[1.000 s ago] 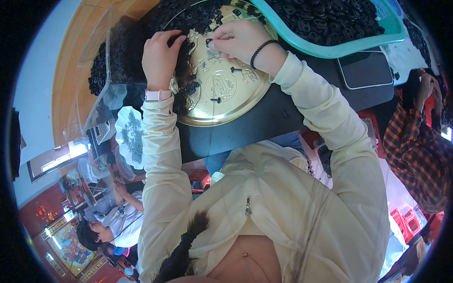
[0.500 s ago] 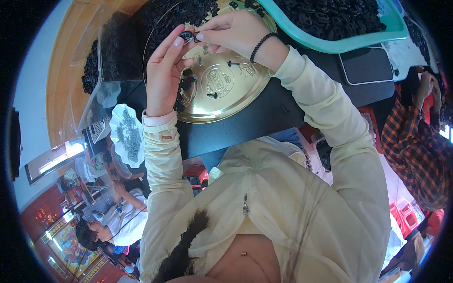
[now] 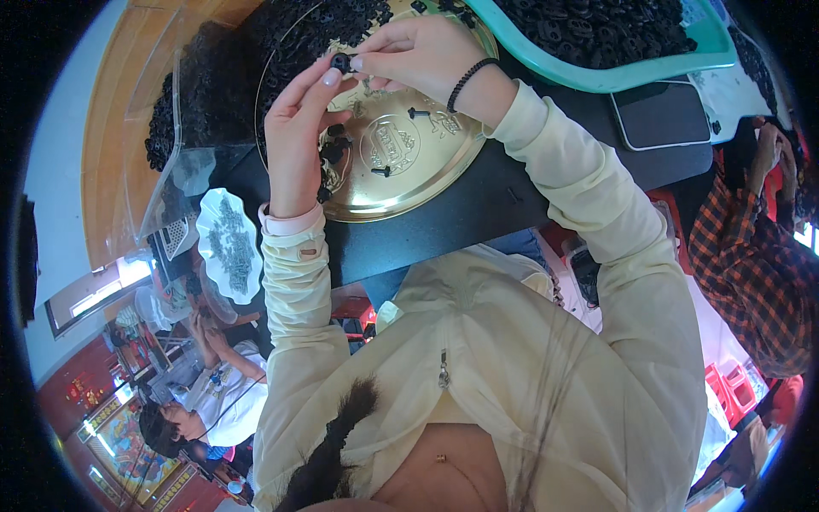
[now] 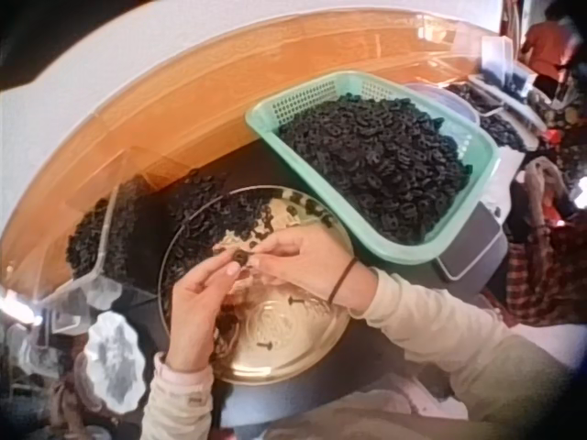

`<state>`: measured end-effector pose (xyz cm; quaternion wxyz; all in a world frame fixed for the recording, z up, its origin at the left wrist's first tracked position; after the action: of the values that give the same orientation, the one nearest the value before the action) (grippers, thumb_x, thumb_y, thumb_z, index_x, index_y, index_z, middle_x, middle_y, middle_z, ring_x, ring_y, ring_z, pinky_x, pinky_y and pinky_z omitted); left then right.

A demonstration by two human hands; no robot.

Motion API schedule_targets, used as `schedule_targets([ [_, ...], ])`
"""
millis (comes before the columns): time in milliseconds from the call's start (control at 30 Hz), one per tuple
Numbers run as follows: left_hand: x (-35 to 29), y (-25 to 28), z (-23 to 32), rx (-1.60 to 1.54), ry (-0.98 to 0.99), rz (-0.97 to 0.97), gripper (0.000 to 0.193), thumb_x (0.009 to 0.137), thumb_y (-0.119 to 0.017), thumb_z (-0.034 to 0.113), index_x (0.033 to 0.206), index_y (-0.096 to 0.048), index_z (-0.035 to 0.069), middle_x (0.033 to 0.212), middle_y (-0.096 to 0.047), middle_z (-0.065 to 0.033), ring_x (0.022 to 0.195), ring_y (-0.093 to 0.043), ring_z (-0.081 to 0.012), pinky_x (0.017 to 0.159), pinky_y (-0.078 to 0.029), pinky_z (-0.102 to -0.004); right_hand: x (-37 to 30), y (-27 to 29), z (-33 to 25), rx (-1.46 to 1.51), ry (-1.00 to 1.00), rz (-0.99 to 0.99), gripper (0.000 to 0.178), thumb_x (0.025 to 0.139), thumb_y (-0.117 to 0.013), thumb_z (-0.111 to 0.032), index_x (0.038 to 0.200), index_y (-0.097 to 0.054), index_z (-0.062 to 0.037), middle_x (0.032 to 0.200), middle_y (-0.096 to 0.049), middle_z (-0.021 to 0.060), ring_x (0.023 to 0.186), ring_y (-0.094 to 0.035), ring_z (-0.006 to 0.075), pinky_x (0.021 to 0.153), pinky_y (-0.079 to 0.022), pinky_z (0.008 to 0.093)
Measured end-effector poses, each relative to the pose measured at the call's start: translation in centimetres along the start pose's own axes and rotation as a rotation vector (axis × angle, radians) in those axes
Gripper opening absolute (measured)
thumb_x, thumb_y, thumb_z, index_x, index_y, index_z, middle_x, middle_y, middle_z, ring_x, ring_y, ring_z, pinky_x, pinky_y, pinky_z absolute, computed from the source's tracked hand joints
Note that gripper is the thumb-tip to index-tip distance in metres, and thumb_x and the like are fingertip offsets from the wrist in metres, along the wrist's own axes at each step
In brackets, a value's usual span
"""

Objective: The person assembles small black plastic hair accessories by hand. They pick up a black plastic base and a metal screw, then insert the screw into the base. The person repeats this process, handling the components one at a time and placing the finished items onto a gold tray.

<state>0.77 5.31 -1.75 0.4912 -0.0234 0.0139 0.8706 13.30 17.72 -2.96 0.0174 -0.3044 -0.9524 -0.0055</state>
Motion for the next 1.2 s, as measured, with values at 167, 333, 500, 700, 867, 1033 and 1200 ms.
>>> schedule_targets([
  [167, 0.1, 0.5, -0.1, -0.004, 0.041, 0.021, 0.029, 0.087, -0.063, 0.012, 0.113, -0.061, 0.001, 0.101, -0.065, -0.0076, 0.09, -0.063, -0.0131, 0.062, -0.05, -0.0198, 0.2, 0.1, 0.0, -0.044, -0.021, -0.071, 0.031, 0.086, -0.065, -0.023, 0.11, -0.062, -0.0032, 0.098, -0.067, 0.0074, 0.082, -0.064, 0.0125, 0.074, -0.053, 0.0235],
  [333, -0.2, 0.5, -0.1, -0.227, 0.109, -0.046, 0.027, 0.088, -0.06, 0.01, 0.112, -0.06, -0.001, 0.1, -0.066, -0.0098, 0.089, -0.063, -0.0133, 0.064, -0.053, -0.021, 0.3, -0.8, 0.2, 0.197, 0.092, -0.059, 0.035, 0.087, -0.064, -0.024, 0.118, -0.061, -0.0093, 0.103, -0.065, 0.0057, 0.091, -0.063, 0.0138, 0.078, -0.055, 0.0274],
  [500, -0.2, 0.6, 0.0, -0.328, 0.103, -0.134, 0.028, 0.088, -0.06, 0.007, 0.114, -0.059, -0.004, 0.1, -0.065, -0.0091, 0.088, -0.063, -0.0134, 0.068, -0.055, -0.022, 0.3, -0.8, -0.1, 0.218, 0.046, -0.301, 0.032, 0.092, -0.056, -0.025, 0.122, -0.059, -0.0147, 0.108, -0.063, 0.0039, 0.098, -0.061, 0.0141, 0.083, -0.055, 0.0291],
  [700, -0.2, 0.9, -0.1, -0.348, 0.121, -0.15, 0.027, 0.089, -0.059, 0.007, 0.114, -0.059, -0.003, 0.099, -0.065, -0.009, 0.089, -0.063, -0.0134, 0.069, -0.055, -0.0223, 0.3, -1.0, -0.1, 0.146, 0.041, -0.299, 0.037, 0.092, -0.055, -0.026, 0.127, -0.054, -0.0115, 0.113, -0.06, 0.0019, 0.099, -0.058, 0.0106, 0.082, -0.053, 0.0273],
  [867, -0.4, 0.5, 0.4, -0.298, 0.087, -0.139, 0.029, 0.09, -0.058, 0.013, 0.115, -0.059, -0.002, 0.101, -0.065, -0.0106, 0.086, -0.064, -0.0133, 0.067, -0.054, -0.0217, 0.2, -1.3, -0.5, 0.034, 0.181, -0.18, 0.034, 0.092, -0.055, -0.025, 0.124, -0.057, -0.0117, 0.108, -0.062, 0.0017, 0.096, -0.059, 0.0094, 0.078, -0.051, 0.0232],
  [1033, 0.0, 2.7, 3.7, -0.023, -0.063, -0.005, 0.043, 0.091, -0.057, 0.021, 0.127, -0.049, -0.001, 0.102, -0.067, -0.0118, 0.078, -0.063, -0.0113, 0.063, -0.051, -0.0194, 0.9, -0.6, -6.6, 0.857, 0.373, 0.153, 0.043, 0.096, -0.047, -0.031, 0.121, -0.048, 0.0037, 0.113, -0.061, 0.0149, 0.096, -0.062, 0.0198, 0.081, -0.052, 0.0297],
  [1200, 0.1, 4.0, 1.7, 0.813, -0.082, -0.09, 0.023, 0.081, -0.069, 0.015, 0.103, -0.07, 0.009, 0.097, -0.067, -0.0029, 0.066, -0.052, -0.0084, 0.061, -0.043, -0.0211, 1.4, 0.0, -5.6, 1.292, 0.371, -0.094, 0.06, 0.098, -0.035, -0.04, 0.138, -0.023, 0.0037, 0.137, -0.042, 0.0149, 0.113, -0.054, 0.0239, 0.095, -0.047, 0.0337],
])
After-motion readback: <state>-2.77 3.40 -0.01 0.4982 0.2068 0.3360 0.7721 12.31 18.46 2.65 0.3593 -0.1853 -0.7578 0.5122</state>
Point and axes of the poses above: each hand's wrist, its own x-axis towards the middle knuckle, its own y-axis out of the back of the hand, z = x × y, the point moved 2 cm from there along x, towards the middle knuckle
